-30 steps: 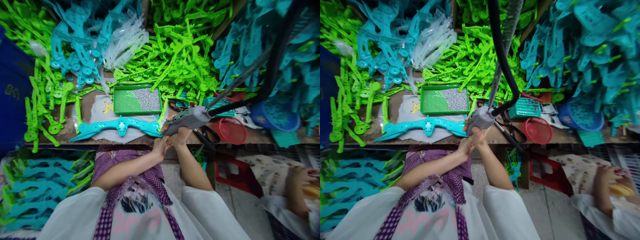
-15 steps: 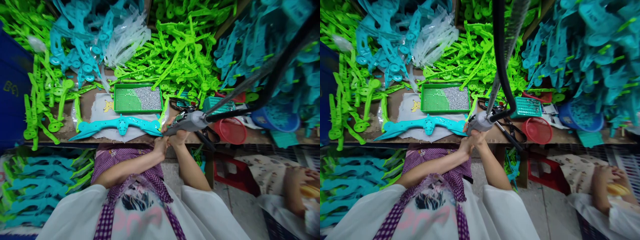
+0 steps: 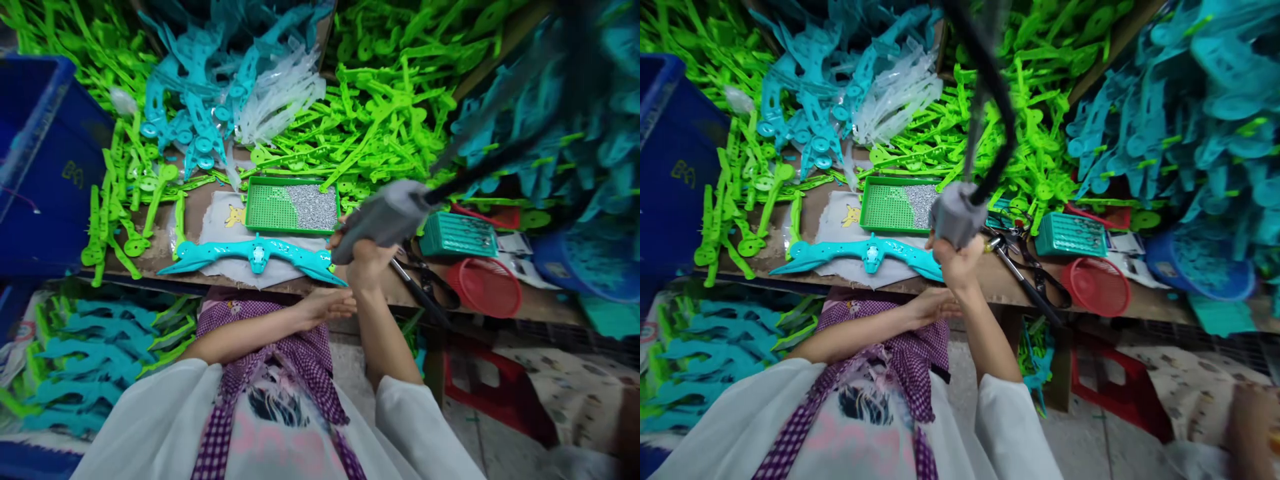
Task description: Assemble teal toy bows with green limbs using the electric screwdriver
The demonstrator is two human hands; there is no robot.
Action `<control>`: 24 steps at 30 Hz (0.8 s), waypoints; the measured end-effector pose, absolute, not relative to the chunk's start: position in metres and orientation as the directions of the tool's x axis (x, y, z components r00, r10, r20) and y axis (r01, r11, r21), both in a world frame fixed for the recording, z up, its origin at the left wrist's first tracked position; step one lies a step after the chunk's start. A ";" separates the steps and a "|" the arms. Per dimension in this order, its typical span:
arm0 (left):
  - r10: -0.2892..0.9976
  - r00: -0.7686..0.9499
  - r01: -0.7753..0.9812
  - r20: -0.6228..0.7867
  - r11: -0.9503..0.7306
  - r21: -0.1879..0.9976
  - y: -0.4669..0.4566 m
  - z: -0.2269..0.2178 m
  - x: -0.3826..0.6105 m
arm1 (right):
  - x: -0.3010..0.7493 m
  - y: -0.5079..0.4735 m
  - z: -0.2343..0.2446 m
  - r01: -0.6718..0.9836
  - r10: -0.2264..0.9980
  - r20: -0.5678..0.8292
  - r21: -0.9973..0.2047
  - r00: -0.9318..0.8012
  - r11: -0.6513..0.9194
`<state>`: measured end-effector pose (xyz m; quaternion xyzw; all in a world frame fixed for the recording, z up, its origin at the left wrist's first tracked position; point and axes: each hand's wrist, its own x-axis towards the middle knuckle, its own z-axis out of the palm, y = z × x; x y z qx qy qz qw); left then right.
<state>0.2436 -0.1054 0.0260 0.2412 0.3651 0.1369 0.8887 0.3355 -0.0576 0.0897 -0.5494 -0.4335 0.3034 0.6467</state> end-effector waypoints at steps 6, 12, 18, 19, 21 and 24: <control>0.836 0.418 0.278 -0.354 0.253 0.927 -0.095 0.037 0.081 | 0.314 -0.031 0.101 0.305 0.896 0.322 -0.925 0.306 0.228; 0.931 0.240 0.701 0.274 -0.361 0.615 -0.059 0.025 -0.013 | 0.359 -0.031 0.103 0.516 0.855 0.441 -0.817 0.272 0.257; 0.876 0.291 0.771 0.386 -0.453 0.448 -0.013 0.018 -0.003 | 0.527 -0.074 0.100 0.613 0.517 0.398 -0.705 0.758 -0.356; 0.881 0.284 0.773 0.377 -0.444 0.454 -0.009 0.015 0.000 | 0.548 -0.081 0.103 0.571 0.473 0.365 -0.701 0.802 -0.428; 0.890 0.266 0.787 0.370 -0.422 0.450 -0.006 0.011 0.006 | 0.578 -0.085 0.108 0.492 0.452 0.266 -0.705 0.851 -0.510; 0.898 0.228 0.817 0.375 -0.386 0.428 -0.007 0.009 0.013 | 0.601 -0.067 0.108 0.436 0.523 0.148 -0.758 0.839 -0.485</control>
